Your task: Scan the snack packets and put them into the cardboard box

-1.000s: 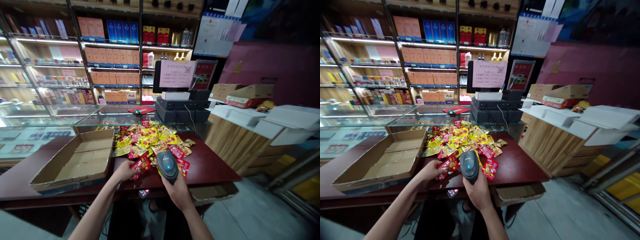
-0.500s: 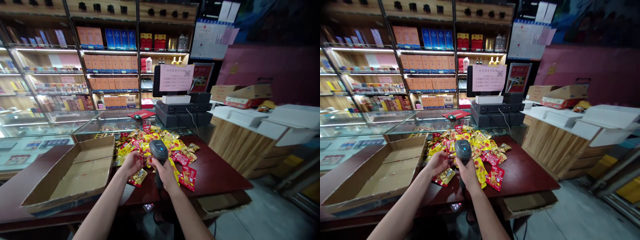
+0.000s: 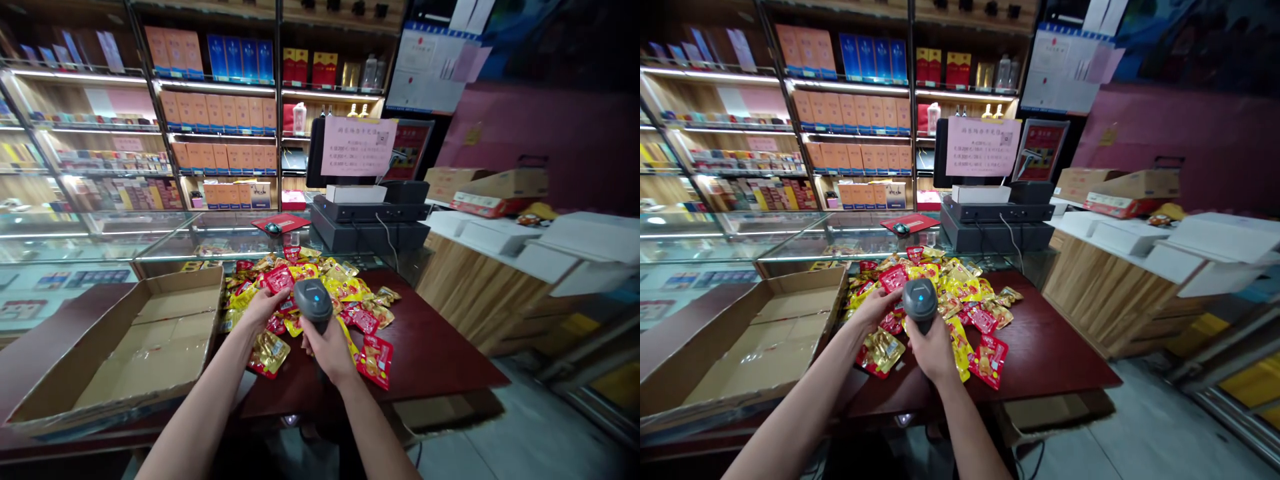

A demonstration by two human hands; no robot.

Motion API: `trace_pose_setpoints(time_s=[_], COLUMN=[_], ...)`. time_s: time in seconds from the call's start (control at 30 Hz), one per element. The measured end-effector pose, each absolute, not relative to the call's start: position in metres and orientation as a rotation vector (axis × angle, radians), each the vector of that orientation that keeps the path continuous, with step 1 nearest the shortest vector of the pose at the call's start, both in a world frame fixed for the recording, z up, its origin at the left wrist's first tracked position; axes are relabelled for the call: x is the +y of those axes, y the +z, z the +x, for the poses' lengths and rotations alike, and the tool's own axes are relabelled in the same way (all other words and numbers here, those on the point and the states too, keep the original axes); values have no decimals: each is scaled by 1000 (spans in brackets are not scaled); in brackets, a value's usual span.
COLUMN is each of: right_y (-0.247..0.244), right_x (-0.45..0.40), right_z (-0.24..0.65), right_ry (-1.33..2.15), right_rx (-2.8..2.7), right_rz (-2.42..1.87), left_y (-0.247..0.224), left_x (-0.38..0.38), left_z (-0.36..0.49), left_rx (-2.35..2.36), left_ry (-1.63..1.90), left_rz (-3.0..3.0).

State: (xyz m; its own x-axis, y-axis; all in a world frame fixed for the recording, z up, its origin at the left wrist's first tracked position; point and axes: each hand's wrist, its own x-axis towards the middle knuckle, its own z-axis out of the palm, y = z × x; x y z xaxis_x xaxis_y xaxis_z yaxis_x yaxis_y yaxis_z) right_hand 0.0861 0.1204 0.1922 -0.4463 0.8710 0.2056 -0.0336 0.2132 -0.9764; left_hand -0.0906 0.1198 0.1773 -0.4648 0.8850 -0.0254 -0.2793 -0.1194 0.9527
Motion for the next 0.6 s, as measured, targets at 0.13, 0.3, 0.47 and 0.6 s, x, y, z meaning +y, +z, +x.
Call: trace_pose_setpoints(time_s=[0.13,0.3,0.47,0.6], right_y=[168,146,150,161], right_x=[101,90,90,100], right_z=[89,82,81,80], right_ry=[1168,1031,1031,982], right_rx=[-1742,-1806,-1861,-1915], right_rz=[-850,-965,-952,-986], left_y=[180,193,196,184], left_x=[125,125,121,113], left_z=[-101,-110,-119,-99], left_rx=[1416,1498,1616,1561], left_ry=[1658,1600,1511,1567], left_rz=[723,727,813,590])
